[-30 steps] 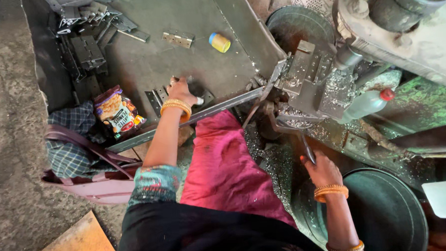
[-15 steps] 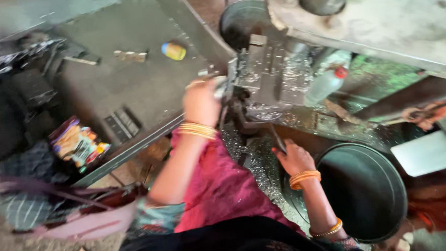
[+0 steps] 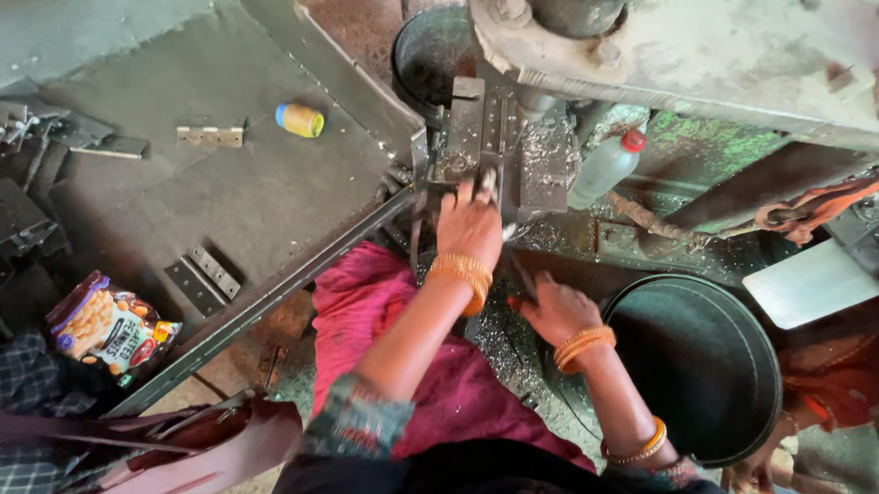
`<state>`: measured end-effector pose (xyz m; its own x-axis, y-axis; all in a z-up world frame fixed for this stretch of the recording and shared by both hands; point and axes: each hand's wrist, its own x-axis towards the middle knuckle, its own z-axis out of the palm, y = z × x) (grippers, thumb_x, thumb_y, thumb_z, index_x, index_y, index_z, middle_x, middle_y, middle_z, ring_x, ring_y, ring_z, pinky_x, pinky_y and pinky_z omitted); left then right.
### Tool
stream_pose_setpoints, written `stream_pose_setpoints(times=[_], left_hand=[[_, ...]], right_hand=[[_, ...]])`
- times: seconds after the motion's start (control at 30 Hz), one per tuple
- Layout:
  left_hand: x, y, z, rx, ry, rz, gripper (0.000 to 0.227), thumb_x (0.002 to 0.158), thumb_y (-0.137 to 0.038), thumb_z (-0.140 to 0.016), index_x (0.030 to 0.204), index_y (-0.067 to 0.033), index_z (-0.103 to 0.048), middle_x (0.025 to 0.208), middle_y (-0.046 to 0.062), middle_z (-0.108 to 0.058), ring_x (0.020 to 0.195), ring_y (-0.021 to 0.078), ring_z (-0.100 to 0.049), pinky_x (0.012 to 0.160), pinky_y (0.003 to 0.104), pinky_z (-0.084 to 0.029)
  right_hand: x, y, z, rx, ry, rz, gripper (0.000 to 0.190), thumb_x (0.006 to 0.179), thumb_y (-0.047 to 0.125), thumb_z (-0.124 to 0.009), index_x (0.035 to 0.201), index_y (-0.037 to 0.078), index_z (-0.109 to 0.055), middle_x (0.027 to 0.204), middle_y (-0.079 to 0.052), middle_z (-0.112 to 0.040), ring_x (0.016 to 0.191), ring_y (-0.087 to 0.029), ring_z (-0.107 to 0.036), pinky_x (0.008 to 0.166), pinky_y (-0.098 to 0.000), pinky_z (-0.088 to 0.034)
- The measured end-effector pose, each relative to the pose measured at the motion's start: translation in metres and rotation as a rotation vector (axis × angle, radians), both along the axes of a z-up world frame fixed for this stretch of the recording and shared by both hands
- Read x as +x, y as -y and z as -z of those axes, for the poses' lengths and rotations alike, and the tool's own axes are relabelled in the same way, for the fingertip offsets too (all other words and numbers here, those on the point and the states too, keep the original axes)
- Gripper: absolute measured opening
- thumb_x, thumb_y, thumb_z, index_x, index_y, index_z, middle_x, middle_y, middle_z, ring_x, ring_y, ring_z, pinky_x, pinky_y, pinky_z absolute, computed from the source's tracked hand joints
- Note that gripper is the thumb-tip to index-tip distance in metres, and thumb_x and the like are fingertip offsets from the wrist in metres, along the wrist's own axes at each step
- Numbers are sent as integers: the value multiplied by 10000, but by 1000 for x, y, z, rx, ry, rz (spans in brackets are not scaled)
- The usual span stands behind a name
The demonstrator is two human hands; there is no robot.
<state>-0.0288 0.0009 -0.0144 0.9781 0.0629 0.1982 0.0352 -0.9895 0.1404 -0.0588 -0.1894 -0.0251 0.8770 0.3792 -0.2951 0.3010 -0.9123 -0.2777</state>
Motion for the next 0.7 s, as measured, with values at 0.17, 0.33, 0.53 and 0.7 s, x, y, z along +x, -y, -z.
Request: stream_pose_setpoints(times=[0.17,0.33,0.53,0.7], left_hand=[[38,-2,-10,104,-143,-18,259,945,-192,-556,1032,-104,-783,1447,106,-594,1437,227,-414,1003,397,-365],[31,1,-5,-5,96,-29,373,917,-269,-595,1170,-38,-740,1437,147,-593,1354,284,-450,956,445,-375],[38,1,-10,-17,-43,-49,333,971,-211,-525,1175,-78,-752,1534,79,-516,1482,288,-370,1125,493,-316],[49,1,-4,-7,78,-69,348,933,-181,-509,1166,-75,-744,1563,88,-469,1424,304,-380,1120,548,-262]], right_hand=[[-6,11,37,54,26,27,519,927,542,-611,1100,57,-556,922,-247,-732,942,-461,-700,808,-578,-535],[-31,27,98,181,68,113,365,942,383,-610,1125,75,-543,876,-266,-716,875,-494,-677,747,-606,-503],[-15,23,83,136,46,79,380,931,430,-630,1060,75,-584,919,-252,-712,891,-480,-683,740,-592,-519],[-12,15,62,89,77,133,414,958,463,-618,1108,79,-587,909,-252,-720,901,-472,-689,770,-576,-524]])
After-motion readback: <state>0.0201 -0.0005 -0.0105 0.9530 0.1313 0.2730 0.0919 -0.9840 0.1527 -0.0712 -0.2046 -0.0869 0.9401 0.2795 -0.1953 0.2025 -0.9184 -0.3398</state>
